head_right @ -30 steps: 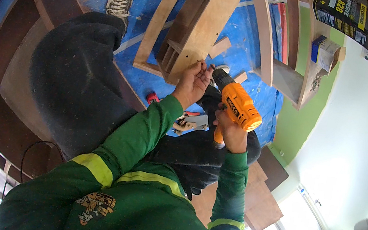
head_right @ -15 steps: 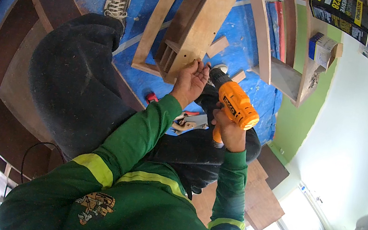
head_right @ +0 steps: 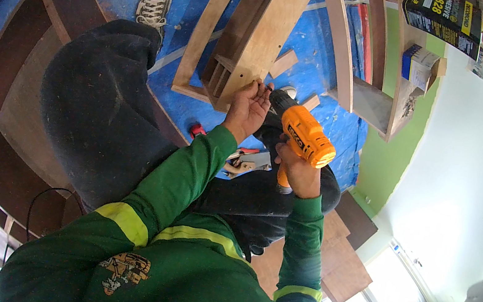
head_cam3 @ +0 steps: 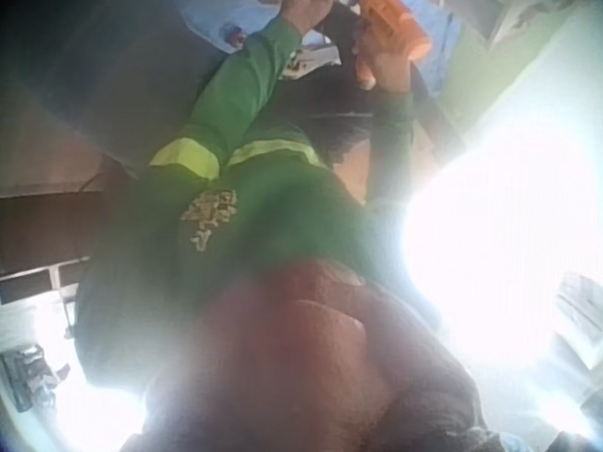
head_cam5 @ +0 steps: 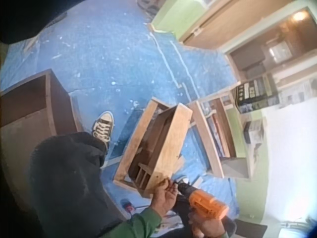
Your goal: The person assembles a small wooden box-like structure on the floor. They use a cordless drill to drive screws into pre-drilled holes and a hammer to tap pieces into alignment. The person handles wooden panels, screws, and tools throughout the process.
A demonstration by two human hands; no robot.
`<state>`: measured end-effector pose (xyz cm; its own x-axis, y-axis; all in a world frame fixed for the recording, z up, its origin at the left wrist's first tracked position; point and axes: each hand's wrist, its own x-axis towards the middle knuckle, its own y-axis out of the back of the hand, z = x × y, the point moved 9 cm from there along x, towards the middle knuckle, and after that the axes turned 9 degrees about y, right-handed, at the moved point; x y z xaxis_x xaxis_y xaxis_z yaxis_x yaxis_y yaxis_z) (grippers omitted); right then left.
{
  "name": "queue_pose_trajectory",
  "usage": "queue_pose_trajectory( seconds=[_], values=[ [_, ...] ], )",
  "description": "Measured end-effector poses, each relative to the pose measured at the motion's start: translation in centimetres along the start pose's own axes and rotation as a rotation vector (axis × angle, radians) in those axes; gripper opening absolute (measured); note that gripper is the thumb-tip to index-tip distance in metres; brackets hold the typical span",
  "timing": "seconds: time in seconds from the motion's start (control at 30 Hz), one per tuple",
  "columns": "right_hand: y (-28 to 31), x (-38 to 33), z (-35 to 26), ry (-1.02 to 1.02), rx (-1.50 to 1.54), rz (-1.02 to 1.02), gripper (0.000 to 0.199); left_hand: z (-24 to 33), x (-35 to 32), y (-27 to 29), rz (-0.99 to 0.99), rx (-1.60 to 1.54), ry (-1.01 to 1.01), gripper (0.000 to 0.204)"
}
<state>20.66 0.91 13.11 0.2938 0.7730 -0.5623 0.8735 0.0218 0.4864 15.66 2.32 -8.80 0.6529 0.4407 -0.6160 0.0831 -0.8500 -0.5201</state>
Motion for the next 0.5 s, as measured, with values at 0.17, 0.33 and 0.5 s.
queue_pose_trajectory(
  seconds=[0.17,0.33,0.5],
  values=[
    [-0.1,0.5,0.7,0.021,0.012,-0.013,0.029,0.0,0.4,-0.1,-0.045,0.041,0.014,0.014],
    [-0.3,1.3,0.8,-0.031,-0.025,-0.063,0.033,-0.1,0.5,-0.3,-0.052,0.045,0.049,0.017],
    [-0.5,2.1,0.9,-0.007,-0.028,-0.088,0.033,0.0,0.1,-0.5,-0.026,-0.005,0.054,0.017]
  ],
)
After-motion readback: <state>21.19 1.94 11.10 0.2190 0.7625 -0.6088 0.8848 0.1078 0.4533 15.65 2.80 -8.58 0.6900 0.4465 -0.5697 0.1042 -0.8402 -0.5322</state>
